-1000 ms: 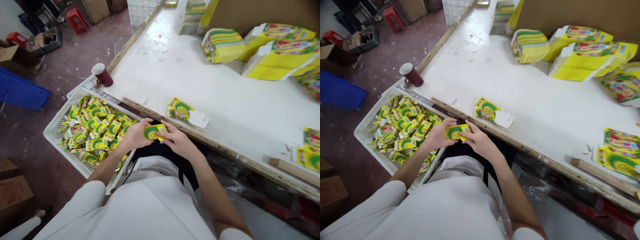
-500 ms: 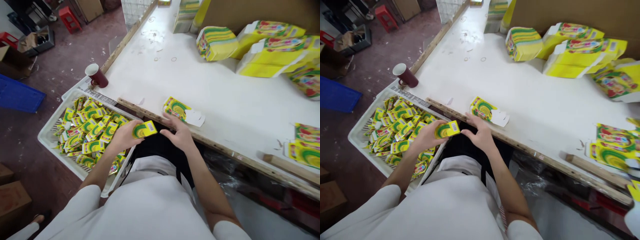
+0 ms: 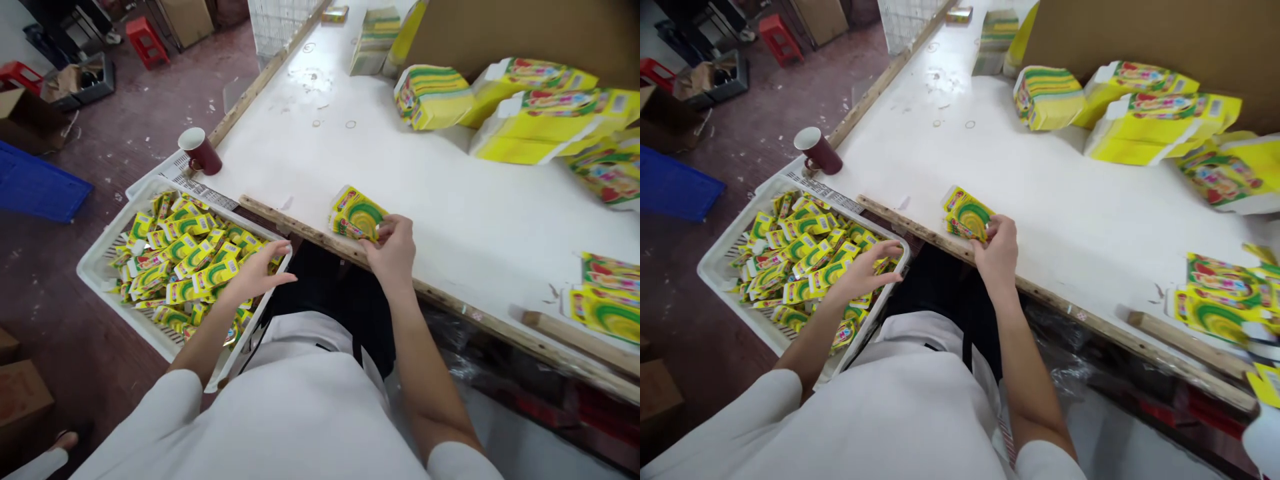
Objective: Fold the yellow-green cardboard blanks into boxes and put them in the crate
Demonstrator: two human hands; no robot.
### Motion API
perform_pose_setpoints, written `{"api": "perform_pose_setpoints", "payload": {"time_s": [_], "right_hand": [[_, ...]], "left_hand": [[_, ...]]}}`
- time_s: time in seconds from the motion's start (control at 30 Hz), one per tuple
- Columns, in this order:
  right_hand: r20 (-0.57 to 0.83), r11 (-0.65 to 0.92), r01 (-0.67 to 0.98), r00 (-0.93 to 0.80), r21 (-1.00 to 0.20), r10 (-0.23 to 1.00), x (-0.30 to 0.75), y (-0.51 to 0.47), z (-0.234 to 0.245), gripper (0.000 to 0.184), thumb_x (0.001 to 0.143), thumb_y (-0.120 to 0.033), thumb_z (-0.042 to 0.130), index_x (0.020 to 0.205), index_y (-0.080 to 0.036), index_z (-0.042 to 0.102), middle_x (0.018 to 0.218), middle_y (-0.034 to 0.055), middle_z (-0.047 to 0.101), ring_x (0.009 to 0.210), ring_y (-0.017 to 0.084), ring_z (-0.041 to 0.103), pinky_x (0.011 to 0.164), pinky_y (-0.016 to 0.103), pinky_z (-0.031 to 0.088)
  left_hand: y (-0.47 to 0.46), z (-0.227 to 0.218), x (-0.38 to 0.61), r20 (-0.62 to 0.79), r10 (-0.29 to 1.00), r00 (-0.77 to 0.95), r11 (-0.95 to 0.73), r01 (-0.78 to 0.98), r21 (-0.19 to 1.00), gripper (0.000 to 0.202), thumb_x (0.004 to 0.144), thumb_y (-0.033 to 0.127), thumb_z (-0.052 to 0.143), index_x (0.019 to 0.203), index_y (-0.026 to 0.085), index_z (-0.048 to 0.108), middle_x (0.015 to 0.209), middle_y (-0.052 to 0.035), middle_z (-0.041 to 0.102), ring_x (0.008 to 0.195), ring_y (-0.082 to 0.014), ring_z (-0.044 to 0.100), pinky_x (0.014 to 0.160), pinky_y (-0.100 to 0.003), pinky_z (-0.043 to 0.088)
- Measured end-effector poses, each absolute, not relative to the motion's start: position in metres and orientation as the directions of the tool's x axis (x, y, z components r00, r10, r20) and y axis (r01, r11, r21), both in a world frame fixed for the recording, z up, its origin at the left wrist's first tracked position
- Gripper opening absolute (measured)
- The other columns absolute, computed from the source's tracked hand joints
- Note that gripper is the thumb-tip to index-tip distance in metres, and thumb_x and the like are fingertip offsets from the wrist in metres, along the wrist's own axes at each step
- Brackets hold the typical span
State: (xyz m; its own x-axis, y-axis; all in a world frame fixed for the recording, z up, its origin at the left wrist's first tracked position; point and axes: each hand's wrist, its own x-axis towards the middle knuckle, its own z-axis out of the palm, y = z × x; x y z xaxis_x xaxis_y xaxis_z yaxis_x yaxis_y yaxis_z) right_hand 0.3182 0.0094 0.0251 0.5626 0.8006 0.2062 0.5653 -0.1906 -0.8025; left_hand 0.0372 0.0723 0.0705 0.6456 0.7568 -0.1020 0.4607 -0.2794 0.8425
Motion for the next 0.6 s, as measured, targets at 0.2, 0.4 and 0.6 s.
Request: {"api": "perform_pose_setpoints", "payload": {"time_s": [0.2, 0.4, 0.6], "right_hand": [[0.103, 0.098, 0.032, 0.19, -0.995, 0.976, 0.25, -0.014, 0.054, 0.06, 0.074, -0.04, 0.079, 0.12, -0.027, 0.043, 0.091, -0.0006, 0.057, 0.075, 0.016, 0.061, 0.067, 0.03, 0.053], [0.078, 0.089, -0.065, 0.161, -0.994, 0.984, 0.208, -0.014, 0.056, 0.055, 0.074, -0.048, 0.079, 0.117, -0.025, 0.054, 0.099, 0.004, 0.065, 0.082, 0.018, 0.061, 0.077, 0.034, 0.055], [0.044, 0.075, -0.093, 0.3, -0.993, 0.953, 0.231, -0.009, 0.048, 0.026, 0.079, -0.036, 0.075, 0.1, -0.024, 0.066, 0.093, 0.0016, 0.072, 0.084, 0.02, 0.068, 0.078, 0.036, 0.057]], "left_hand": [[0.057, 0.061, 0.124, 0.042, 0.9, 0.433, -0.007, -0.081, 0.997, 0.084, 0.077, 0.086, 0.042, 0.133, 0.023, 0.048, 0.12, -0.0124, 0.065, 0.11, -0.0252, 0.066, 0.09, -0.041, 0.056], [0.06, 0.072, 0.129, 0.067, 0.989, 0.13, -0.048, -0.142, 0.989, 0.074, 0.082, 0.086, 0.021, 0.11, 0.024, 0.053, 0.082, -0.0042, 0.057, 0.075, -0.0172, 0.061, 0.078, -0.035, 0.056], [0.059, 0.049, 0.111, 0.059, 0.963, 0.262, -0.013, -0.175, 0.985, 0.072, 0.071, 0.084, 0.055, 0.109, 0.023, 0.063, 0.096, -0.0054, 0.068, 0.092, -0.0208, 0.066, 0.085, -0.036, 0.056]]}}
